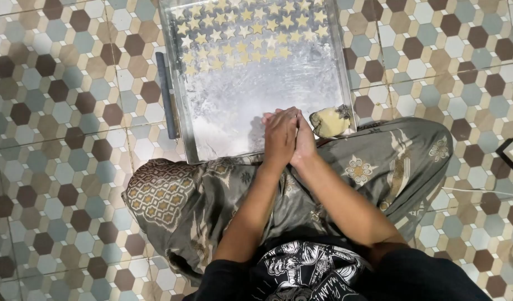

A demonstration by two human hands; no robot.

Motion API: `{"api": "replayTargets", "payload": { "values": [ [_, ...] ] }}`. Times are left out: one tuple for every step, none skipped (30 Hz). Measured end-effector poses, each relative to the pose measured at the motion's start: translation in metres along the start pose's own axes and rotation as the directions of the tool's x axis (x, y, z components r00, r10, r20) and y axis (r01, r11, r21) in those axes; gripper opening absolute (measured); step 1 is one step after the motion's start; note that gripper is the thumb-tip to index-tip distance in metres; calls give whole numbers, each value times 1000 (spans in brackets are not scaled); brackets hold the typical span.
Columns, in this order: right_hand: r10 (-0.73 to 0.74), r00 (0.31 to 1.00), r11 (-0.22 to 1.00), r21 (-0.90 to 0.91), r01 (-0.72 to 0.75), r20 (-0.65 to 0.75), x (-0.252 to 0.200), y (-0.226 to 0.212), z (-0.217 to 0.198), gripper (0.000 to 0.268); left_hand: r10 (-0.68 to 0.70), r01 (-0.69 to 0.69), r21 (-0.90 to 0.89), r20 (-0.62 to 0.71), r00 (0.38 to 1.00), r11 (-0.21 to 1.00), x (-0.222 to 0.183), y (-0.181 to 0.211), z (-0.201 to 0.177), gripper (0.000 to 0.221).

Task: A person sits on the floor and manually shapes dough into small balls, placing them onto a baking tray that already contains star-shaped cookies.

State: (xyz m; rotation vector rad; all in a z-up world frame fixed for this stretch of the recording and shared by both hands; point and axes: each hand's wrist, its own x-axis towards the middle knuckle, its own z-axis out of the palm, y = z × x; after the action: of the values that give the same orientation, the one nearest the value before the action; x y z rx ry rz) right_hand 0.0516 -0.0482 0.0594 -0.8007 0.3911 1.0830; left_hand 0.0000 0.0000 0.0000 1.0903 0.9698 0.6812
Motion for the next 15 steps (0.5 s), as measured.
{"api": "replayTargets", "payload": {
  "values": [
    [4, 1000, 1000, 0, -4, 2, 12, 1, -12, 46, 0, 0, 2, -4, 1000, 1000, -2, 2, 2, 30],
    [-1, 999, 1000, 18, 0, 41, 23, 1, -24, 42, 82, -84, 141, 18, 996, 986, -3, 4, 4, 29],
    [-7, 997, 999, 37, 4, 78, 35, 2, -37, 38, 158, -166, 275, 54, 986, 947, -5, 5, 7, 30],
    [-5, 997, 999, 39, 2, 78, 32, -1, -34, 38, 157, -165, 277, 53, 986, 947, -6, 7, 10, 30],
    [8, 995, 1000, 11, -9, 100, 29, -3, -31, 38, 225, -247, 404, 102, 969, 881, -7, 8, 12, 32],
    [22, 992, 1000, -18, -20, 122, 26, -6, -29, 38, 284, -326, 517, 161, 945, 792, -8, 10, 15, 35],
    [24, 992, 1000, -13, -22, 120, 34, -5, -36, 38, 281, -324, 521, 162, 946, 790, -10, 10, 17, 35],
    [13, 994, 1000, 2, -13, 106, 41, -4, -44, 33, 327, -395, 618, 227, 917, 680, -12, 11, 18, 39],
    [3, 996, 1000, 16, -5, 92, 49, -2, -51, 29, 362, -459, 696, 296, 884, 553, -13, 12, 19, 43],
    [6, 996, 1000, 19, -8, 91, 61, 0, -67, 29, 359, -457, 699, 296, 885, 551, -15, 12, 19, 43],
    [6, 997, 1000, 6, -6, 83, 74, 2, -82, 27, 381, -512, 756, 368, 848, 408, -15, 13, 19, 49],
    [5, 997, 1000, -7, -5, 75, 86, 4, -98, 25, 390, -556, 791, 442, 808, 256, -16, 14, 19, 54],
    [9, 997, 1000, -6, -8, 76, 100, 8, -111, 25, 388, -554, 793, 441, 809, 254, -16, 15, 19, 54],
    [7, 998, 1000, -28, -5, 64, 113, 12, -124, 22, 365, -558, 768, 445, 818, 313, -17, 15, 18, 56],
    [1, 999, 999, -49, 2, 52, 127, 15, -138, 19, 342, -562, 739, 454, 823, 372, -17, 16, 19, 58]
  ]
}}
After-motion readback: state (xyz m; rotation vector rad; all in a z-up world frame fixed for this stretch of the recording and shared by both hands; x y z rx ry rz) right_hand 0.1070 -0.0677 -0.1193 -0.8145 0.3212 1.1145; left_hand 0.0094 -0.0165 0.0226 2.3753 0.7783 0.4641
